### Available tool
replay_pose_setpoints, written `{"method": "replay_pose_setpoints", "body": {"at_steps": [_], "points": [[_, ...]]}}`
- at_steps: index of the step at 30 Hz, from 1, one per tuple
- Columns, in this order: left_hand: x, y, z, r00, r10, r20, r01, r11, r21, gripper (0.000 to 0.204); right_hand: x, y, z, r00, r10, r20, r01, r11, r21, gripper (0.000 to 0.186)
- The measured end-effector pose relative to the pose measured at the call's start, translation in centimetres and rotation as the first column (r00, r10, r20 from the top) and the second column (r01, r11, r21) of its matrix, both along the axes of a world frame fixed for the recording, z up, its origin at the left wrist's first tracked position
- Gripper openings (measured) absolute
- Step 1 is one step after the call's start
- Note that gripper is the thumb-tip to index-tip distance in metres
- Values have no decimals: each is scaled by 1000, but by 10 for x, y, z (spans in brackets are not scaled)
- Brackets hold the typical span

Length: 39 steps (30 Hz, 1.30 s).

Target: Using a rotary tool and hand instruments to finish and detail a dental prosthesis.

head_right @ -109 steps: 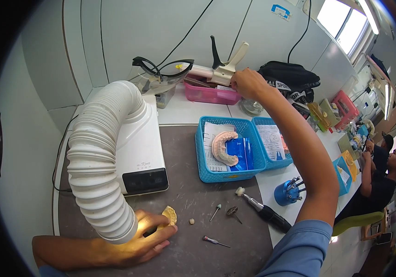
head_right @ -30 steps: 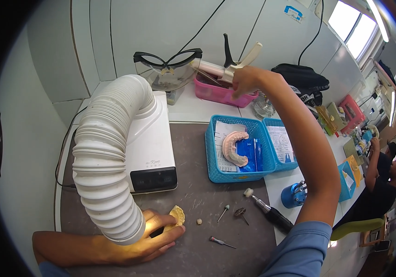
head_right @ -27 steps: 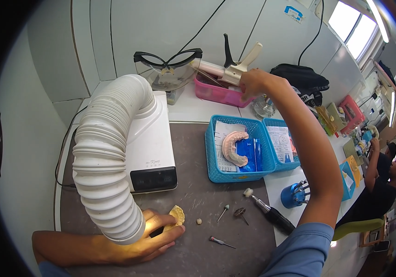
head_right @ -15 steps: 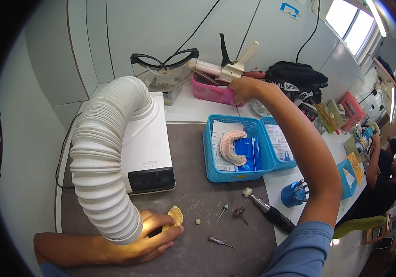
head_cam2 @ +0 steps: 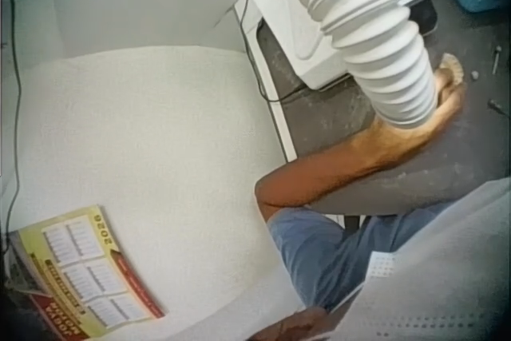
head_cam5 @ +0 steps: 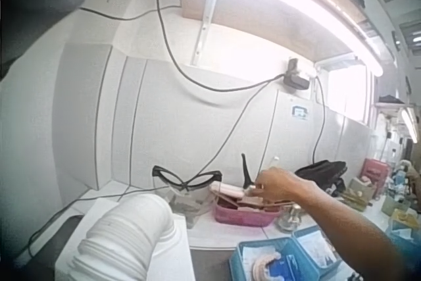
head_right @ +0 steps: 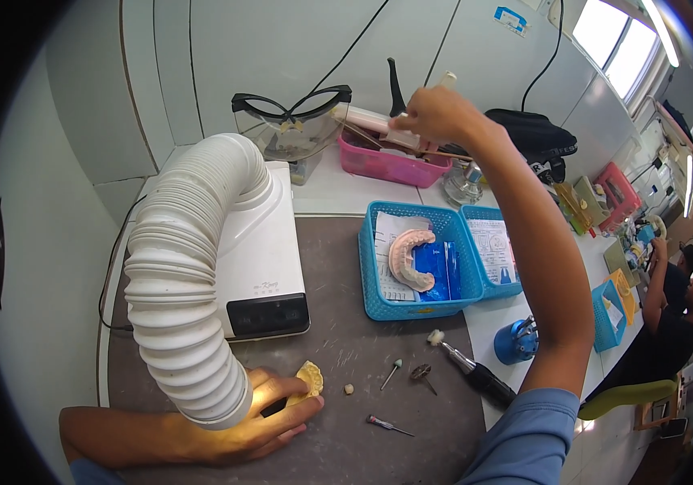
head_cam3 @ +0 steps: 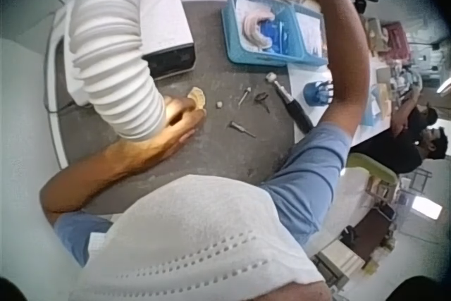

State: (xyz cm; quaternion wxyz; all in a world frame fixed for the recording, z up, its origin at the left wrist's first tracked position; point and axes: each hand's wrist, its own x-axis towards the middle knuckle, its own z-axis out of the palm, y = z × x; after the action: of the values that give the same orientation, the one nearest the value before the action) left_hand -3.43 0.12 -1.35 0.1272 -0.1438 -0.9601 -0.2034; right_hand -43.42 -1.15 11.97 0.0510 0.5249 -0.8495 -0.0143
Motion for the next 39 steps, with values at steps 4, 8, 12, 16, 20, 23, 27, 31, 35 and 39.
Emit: {"method": "replay_pose_setpoints", "body": {"at_steps": [4, 8, 12, 16, 20, 23, 27, 31, 35, 39], "points": [[0, 0, -1, 1000, -5, -17, 5, 1000, 7, 46, 10, 8, 42, 894, -338, -296, 341, 939, -41, 48], [3, 2, -5, 1000, -3, -29, 4, 1000, 19, 45, -52, 1, 11, 930, -301, 211, 347, 907, -238, 52], [-6, -2, -8, 998, -37, -49, 38, 999, 26, 44, -76, 10, -29, 769, 55, 636, 334, 815, -474, 56], [1, 0, 2, 1000, -10, 5, 10, 1000, 15, 44, -66, 0, -19, 812, 32, 582, 315, 817, -484, 53], [-1, 0, -1, 1000, -6, -30, 7, 1000, 14, 44, -71, 6, -8, 803, 47, 594, 328, 798, -506, 53], [-2, 0, 1, 1000, -4, 15, 4, 1000, -7, 43, -80, 8, -6, 791, 153, 593, 320, 722, -613, 49], [-2, 1, 3, 1000, 7, 6, -7, 1000, -3, 41, -83, 7, -5, 780, 189, 596, 292, 733, -614, 50], [-2, 0, 2, 1000, -4, -5, 4, 1000, 20, 41, -83, 7, -5, 783, 164, 600, 316, 725, -611, 50], [-3, -1, 2, 1000, -7, -3, 7, 1000, -4, 41, -79, 8, -5, 785, 178, 594, 300, 729, -616, 50], [-6, -2, 2, 1000, -13, -4, 13, 1000, -16, 42, -81, 9, -1, 792, 135, 595, 327, 730, -600, 50]]}}
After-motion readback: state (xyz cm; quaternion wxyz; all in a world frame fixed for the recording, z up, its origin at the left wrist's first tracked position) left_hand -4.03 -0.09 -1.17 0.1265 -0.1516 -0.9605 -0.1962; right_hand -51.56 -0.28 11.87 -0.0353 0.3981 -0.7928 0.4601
